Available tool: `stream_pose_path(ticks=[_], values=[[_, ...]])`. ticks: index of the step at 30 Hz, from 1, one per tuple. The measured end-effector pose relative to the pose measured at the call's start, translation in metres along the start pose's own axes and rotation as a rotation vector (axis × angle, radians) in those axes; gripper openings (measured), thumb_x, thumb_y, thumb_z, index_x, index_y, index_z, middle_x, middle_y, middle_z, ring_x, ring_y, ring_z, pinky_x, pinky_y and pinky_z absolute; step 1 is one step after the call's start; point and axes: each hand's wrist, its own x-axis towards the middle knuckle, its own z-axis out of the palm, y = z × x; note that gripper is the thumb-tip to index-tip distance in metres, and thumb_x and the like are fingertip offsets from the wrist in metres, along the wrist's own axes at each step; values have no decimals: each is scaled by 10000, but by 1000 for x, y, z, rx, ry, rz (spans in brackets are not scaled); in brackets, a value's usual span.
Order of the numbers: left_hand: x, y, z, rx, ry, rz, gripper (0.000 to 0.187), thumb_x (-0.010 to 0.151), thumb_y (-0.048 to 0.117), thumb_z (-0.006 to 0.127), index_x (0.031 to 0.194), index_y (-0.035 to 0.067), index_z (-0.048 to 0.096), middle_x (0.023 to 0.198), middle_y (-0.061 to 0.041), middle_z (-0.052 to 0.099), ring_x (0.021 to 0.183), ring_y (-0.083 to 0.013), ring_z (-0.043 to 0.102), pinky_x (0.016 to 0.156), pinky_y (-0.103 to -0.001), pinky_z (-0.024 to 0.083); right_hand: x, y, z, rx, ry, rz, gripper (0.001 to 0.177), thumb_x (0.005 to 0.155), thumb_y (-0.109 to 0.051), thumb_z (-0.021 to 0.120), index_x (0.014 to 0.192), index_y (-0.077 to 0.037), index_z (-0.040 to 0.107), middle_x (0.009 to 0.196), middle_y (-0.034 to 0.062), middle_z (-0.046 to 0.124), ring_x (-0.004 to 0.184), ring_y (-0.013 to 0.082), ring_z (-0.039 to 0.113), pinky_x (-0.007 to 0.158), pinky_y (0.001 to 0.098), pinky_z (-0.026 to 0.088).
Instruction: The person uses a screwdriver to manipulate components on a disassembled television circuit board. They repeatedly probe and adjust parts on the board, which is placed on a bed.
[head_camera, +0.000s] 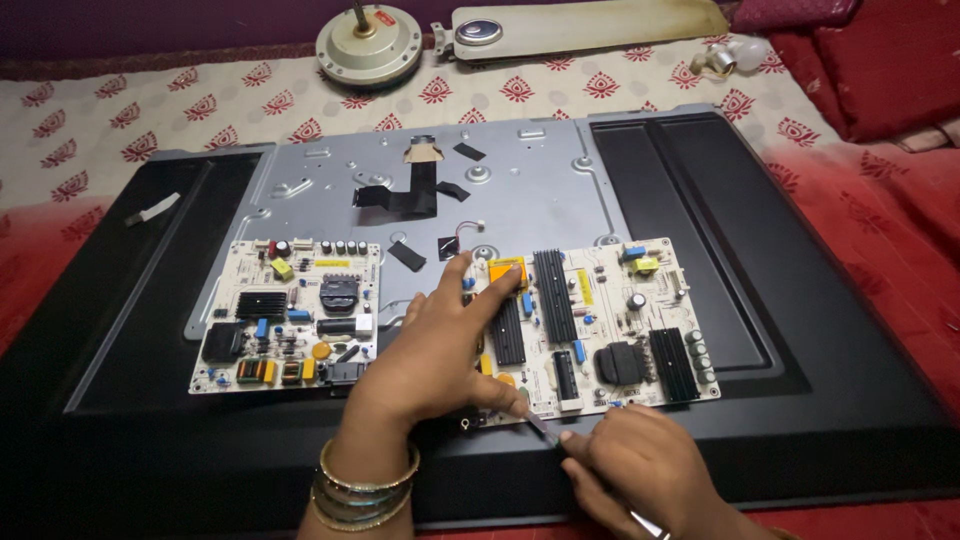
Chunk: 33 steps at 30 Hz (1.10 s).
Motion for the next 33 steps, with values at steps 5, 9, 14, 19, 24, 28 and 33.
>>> stream_pose_path(ticks=[5, 9, 14, 19, 24, 28, 33], values=[[6, -18, 6, -50, 50, 144, 1143, 605, 515, 920, 1575, 352, 339, 1656, -256, 120, 1506, -475, 226, 1214, -579, 105, -1, -2, -3, 38, 14, 66, 98, 791, -46, 765, 871, 5, 738, 635, 53, 623, 526, 169, 611, 499, 350, 453], [6, -16, 7, -42, 55, 120, 1159, 567, 494, 926, 1557, 359, 338, 1648, -248, 128, 1496, -465, 251, 1218, -576, 113, -1, -2, -2, 29, 35, 70, 118, 790, -32, 758, 894, 19, 738, 639, 55, 623, 528, 165, 612, 504, 346, 458], [2, -2, 1, -23, -2, -4, 1172, 554, 494, 918, 1580, 398, 358, 1704, -195, 134, 1442, -510, 328, 1184, -550, 277, 2, -2, -1, -18, 39, 26, 140, 787, -26, 771, 912, 13, 721, 662, 60, 632, 549, 172, 626, 511, 342, 472], [1, -1, 4, 7, 79, 81, 1206, 538, 511, 950, 1566, 338, 343, 1618, -259, 160, 1465, -470, 287, 1202, -589, 160, 3, -4, 0, -32, 36, 2, 160, 783, -19, 769, 928, 22, 716, 658, 61, 622, 545, 176, 624, 511, 341, 474], [2, -3, 8, 17, 94, 96, 1233, 548, 529, 940, 1602, 336, 330, 1618, -261, 152, 1475, -469, 258, 1198, -601, 156, 2, -4, 0, -30, 31, 17, 156, 781, -25, 776, 919, 17, 717, 652, 56, 617, 536, 177, 619, 509, 344, 470], [3, -6, 8, -5, 58, 83, 1150, 625, 522, 903, 1604, 350, 323, 1640, -272, 107, 1474, -486, 247, 1200, -591, 142, -4, 1, 0, -23, 36, 25, 146, 767, -36, 776, 895, 14, 725, 642, 56, 617, 527, 173, 607, 502, 350, 465], [3, -15, 4, -94, 42, 125, 1085, 657, 502, 880, 1582, 335, 336, 1667, -260, 123, 1479, -442, 313, 1242, -582, 87, -10, 2, 2, 14, 48, 94, 111, 761, -55, 776, 850, -4, 734, 626, 44, 631, 521, 139, 617, 491, 340, 458]])
